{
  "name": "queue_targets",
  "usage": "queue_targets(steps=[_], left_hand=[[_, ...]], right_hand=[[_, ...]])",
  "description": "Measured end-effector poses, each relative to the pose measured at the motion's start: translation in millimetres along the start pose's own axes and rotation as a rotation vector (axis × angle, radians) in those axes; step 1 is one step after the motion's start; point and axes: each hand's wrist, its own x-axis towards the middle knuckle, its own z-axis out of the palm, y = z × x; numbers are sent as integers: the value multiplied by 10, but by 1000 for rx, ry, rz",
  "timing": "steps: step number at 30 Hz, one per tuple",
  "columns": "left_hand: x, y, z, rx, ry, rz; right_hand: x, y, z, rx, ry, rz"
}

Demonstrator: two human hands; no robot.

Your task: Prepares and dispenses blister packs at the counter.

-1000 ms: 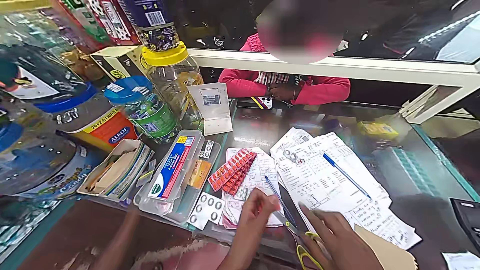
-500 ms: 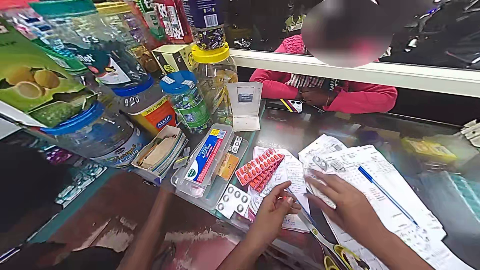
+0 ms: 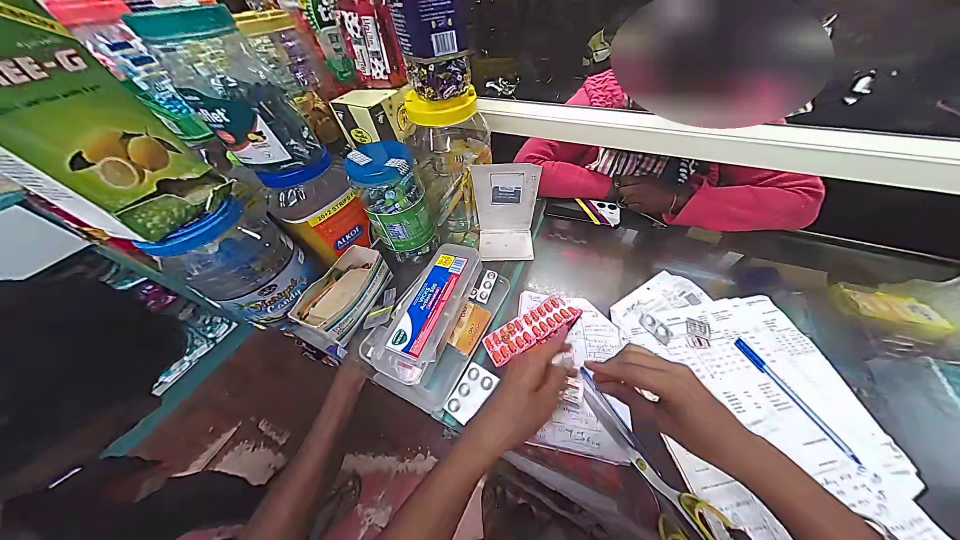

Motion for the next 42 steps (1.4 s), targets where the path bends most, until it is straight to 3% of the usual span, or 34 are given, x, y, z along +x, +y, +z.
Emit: queue_targets(steps=[2,6,9,14,23,27,31,35,39,42], left_hand=[[65,-108,-121,486,256,-5],[248,-264,-258,830,239,-256],[238,-315,-226,863,283,-238],[197,-337,-289,770,253,-245],[244,-263,-312,791,198,-405],[212,-292,-339,770,293,-327],[18,-225,-258,334,399,41],[-68,-73,-57,-172,189,75],[-90,-47,2,-266,125,47],[-101,-141,-20,-182,133,74]], right_hand=[[-24,48,-43,-187,-15,89],[-23,106,61,-454,-112,166],[-7,17,59,-473,-198,211],[-31,7,44,-390,-99,157],[-46,-68,-15,-369,-84,168],[-101,-74,-71,-322,-40,181],[-46,-194,-31,-47,66,261],[82,-298,110,286,35,370],[175,-384,100,556,68,582],[178,-385,12,1010,119,811]])
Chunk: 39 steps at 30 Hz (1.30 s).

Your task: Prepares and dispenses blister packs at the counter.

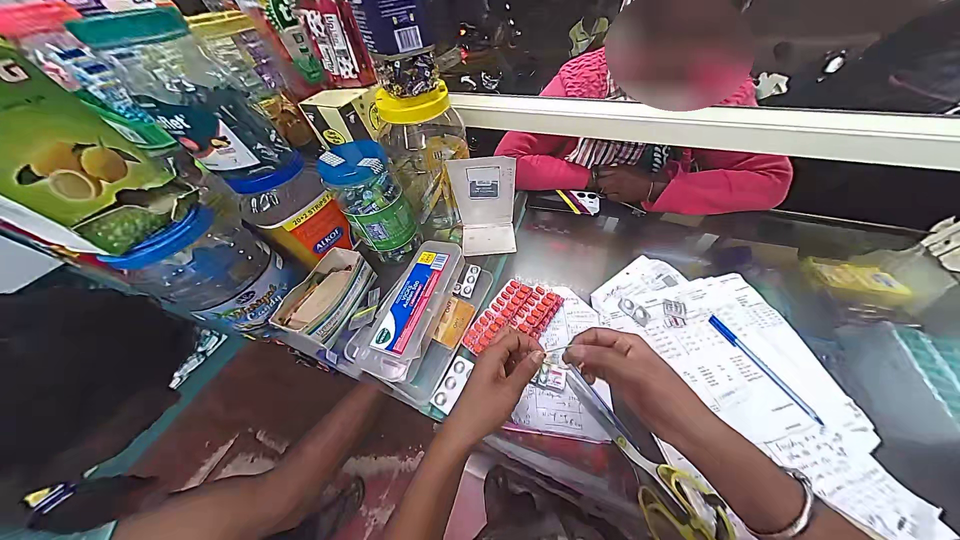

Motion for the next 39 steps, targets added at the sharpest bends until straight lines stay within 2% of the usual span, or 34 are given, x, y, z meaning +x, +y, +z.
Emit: queue_targets(steps=[2,4,5,7,9,11,14,16,18,23,25,28,33,39], left_hand=[[-1,-75,14,168,100,78],[48,-143,84,361,223,173],[90,-176,118,418,226,224],[157,-145,172,425,65,302],[241,5,173,383,-120,313],[347,102,94,458,-102,270],[540,39,-103,755,-28,7],[615,-85,-123,900,-85,-192],[625,-166,-49,984,-123,-263],[597,-104,146,1046,-138,-290],[619,-49,209,1094,-152,-315],[708,0,284,1196,-203,-380],[780,17,335,1295,-212,-385],[827,38,21,1241,-254,-229]], right_hand=[[-3,5,-51,345,-15,107],[8,27,-86,493,-101,21],[11,6,-87,437,-153,-78],[18,-79,-115,199,-248,-266],[31,-169,-132,-23,-273,-338],[51,-181,-207,-396,-254,-358],[120,-25,-374,-1127,-132,-423],[130,50,-423,-1366,-179,-321],[141,164,-433,-1485,-225,-334],[214,338,-531,-1522,-245,-629],[227,328,-535,-1526,-247,-658],[225,288,-524,-1493,-236,-551],[209,231,-511,-1416,-227,-423],[105,100,-529,-1285,-125,-357]])
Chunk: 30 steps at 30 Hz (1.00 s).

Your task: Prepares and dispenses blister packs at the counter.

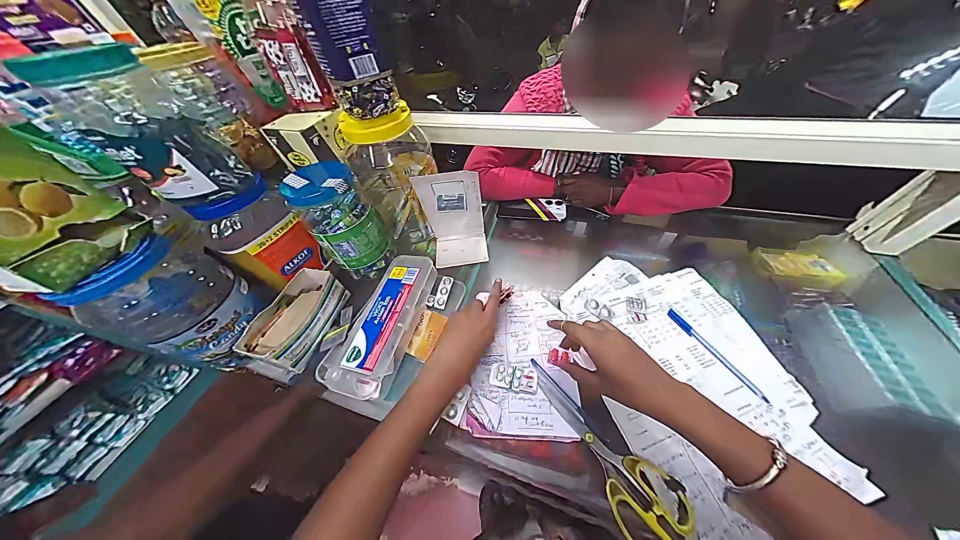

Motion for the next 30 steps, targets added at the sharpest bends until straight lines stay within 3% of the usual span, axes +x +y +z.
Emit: queue_targets(steps=[5,8,9,12,16,20,24,25,28,30], left_hand=[[-65,-64,57,-52,109,67],[-362,-50,62,-552,465,159],[-496,54,82,-796,516,129],[-833,441,220,-1523,383,-8],[-1035,748,412,-2019,205,-259],[-1217,815,552,-2112,117,-261],[-1513,808,614,-2023,-43,-225],[-1583,786,637,-1994,-98,-191],[-1733,725,784,-1987,-251,3],[-1765,706,888,-1997,-314,157]], right_hand=[[-123,-146,-8,138,84,59],[-192,-307,-18,189,307,31],[-208,-393,-35,209,379,35],[-255,-706,-10,177,493,97],[-316,-942,236,-173,538,101],[-530,-1113,285,-353,455,88],[-816,-1304,-180,71,66,303],[-886,-1240,-276,165,60,319],[-915,-858,-228,215,328,175],[-797,-604,-66,359,266,46]])
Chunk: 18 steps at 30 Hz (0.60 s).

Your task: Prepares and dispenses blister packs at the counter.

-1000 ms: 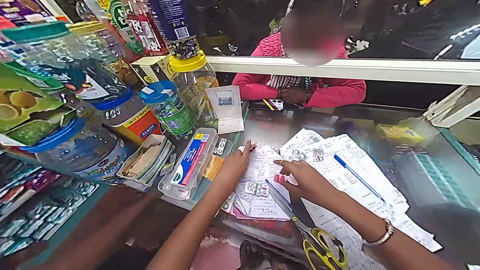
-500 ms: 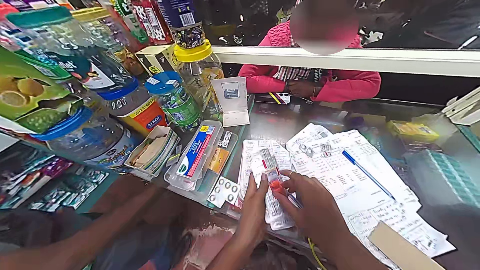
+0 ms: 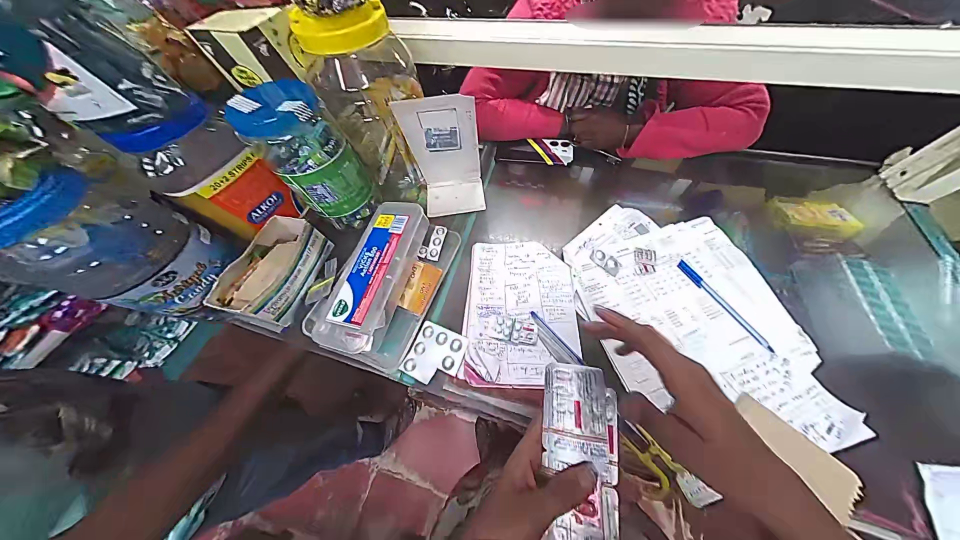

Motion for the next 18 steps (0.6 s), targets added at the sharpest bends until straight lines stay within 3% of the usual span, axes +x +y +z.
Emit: queue_targets(steps=[4,10,13,18], left_hand=[[-27,-6,-76,96,-130,24],[-72,-128,-148,30,-251,-59],[-29,-106,-153,43,-280,-31],[-25,37,-141,130,-118,94]], right_hand=[[-13,-11,127,171,-344,45],[-172,37,197,85,-325,59],[-168,70,198,237,-210,94],[-258,150,74,696,236,264]])
